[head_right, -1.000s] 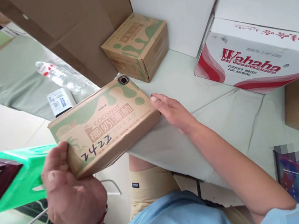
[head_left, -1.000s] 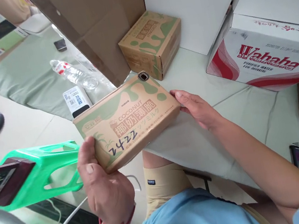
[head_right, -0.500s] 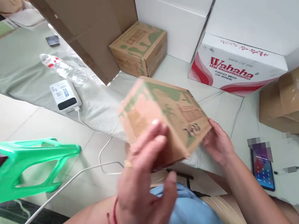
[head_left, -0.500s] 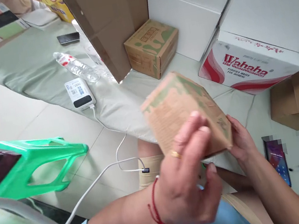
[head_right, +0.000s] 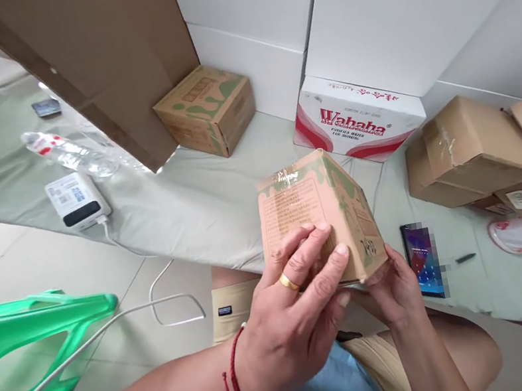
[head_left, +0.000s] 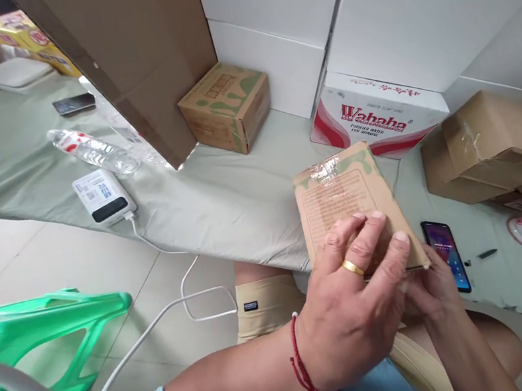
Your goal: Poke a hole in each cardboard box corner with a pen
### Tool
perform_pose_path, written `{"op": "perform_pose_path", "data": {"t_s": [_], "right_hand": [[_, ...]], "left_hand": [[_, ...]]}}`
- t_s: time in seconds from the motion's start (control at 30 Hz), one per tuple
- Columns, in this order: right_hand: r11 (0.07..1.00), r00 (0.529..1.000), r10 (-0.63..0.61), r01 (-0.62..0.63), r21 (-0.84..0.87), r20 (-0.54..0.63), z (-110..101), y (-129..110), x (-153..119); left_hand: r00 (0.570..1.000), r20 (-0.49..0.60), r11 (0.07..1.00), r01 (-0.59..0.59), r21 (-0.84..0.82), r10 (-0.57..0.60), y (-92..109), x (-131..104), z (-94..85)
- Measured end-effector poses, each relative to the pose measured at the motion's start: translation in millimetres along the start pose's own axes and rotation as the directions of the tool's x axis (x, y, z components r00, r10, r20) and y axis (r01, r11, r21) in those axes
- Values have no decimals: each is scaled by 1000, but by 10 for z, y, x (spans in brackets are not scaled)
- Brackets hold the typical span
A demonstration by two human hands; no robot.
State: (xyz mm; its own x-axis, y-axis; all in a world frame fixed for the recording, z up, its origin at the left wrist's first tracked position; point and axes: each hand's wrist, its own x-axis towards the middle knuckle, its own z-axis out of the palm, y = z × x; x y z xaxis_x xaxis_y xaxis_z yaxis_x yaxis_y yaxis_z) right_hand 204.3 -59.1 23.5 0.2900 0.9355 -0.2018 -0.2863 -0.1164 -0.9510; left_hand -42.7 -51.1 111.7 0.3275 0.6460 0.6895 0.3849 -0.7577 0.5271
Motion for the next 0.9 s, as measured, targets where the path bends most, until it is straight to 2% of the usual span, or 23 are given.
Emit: {"op": "perform_pose_path", "data": {"t_s": [0.07, 0.13, 0.2, 0.27, 0.33, 0.4, 0.47, 0.53, 0.57, 0.63, 0.73, 0.77, 0.83, 0.9], "right_hand": [[976, 980, 183, -172, 132, -80, -68, 32, -22], [960, 964, 231, -204, 193, -130, -133, 64, -55], [973, 974, 181, -156, 169, -140, -179, 94, -97], [987, 984, 120, -104, 121, -129, -206, 122, -140], [996, 991, 63, -54, 76, -118, -227, 149, -181], [999, 993, 21, -16, 47, -113, -256, 179, -216], [999, 993, -11, 16, 42, -117, -295, 210, -248], [998, 991, -48, 53, 39, -126, -335, 235, -283], [997, 989, -67, 71, 28, -131, -352, 243, -304], [995, 986, -101, 99, -17, -136, -380, 242, -352], [982, 979, -161, 147, -116, -123, -398, 179, -443], [972, 977, -188, 170, -164, -102, -393, 136, -477], [921, 965, -260, 241, -307, -22, -354, 16, -545], [786, 925, -365, 368, -497, 107, -266, -140, -610]], "left_hand": [[998, -28, 997, 61, -51, -62, -30, -32, -26], [980, -89, 981, 171, -93, -179, -76, -57, -44], [941, -138, 950, 298, -89, -308, -155, -67, -63], [917, -140, 927, 369, -63, -374, -260, -71, -95], [924, -112, 930, 363, -50, -366, -367, -97, -144], [948, -78, 950, 301, -78, -307, -450, -178, -194], [964, -39, 959, 255, -125, -261, -499, -328, -214], [955, -4, 936, 290, -201, -297, -526, -535, -186], [937, 11, 904, 342, -256, -350, -537, -646, -156], [865, 47, 784, 475, -400, -500, -559, -847, -82], [700, 150, 478, 612, -630, -698, -600, -998, 1], [652, 176, 378, 615, -692, -738, -618, -999, 14], [582, 188, 233, 571, -787, -791, -658, -945, 26], [519, 175, 143, 514, -846, -836, -705, -865, 39]]}}
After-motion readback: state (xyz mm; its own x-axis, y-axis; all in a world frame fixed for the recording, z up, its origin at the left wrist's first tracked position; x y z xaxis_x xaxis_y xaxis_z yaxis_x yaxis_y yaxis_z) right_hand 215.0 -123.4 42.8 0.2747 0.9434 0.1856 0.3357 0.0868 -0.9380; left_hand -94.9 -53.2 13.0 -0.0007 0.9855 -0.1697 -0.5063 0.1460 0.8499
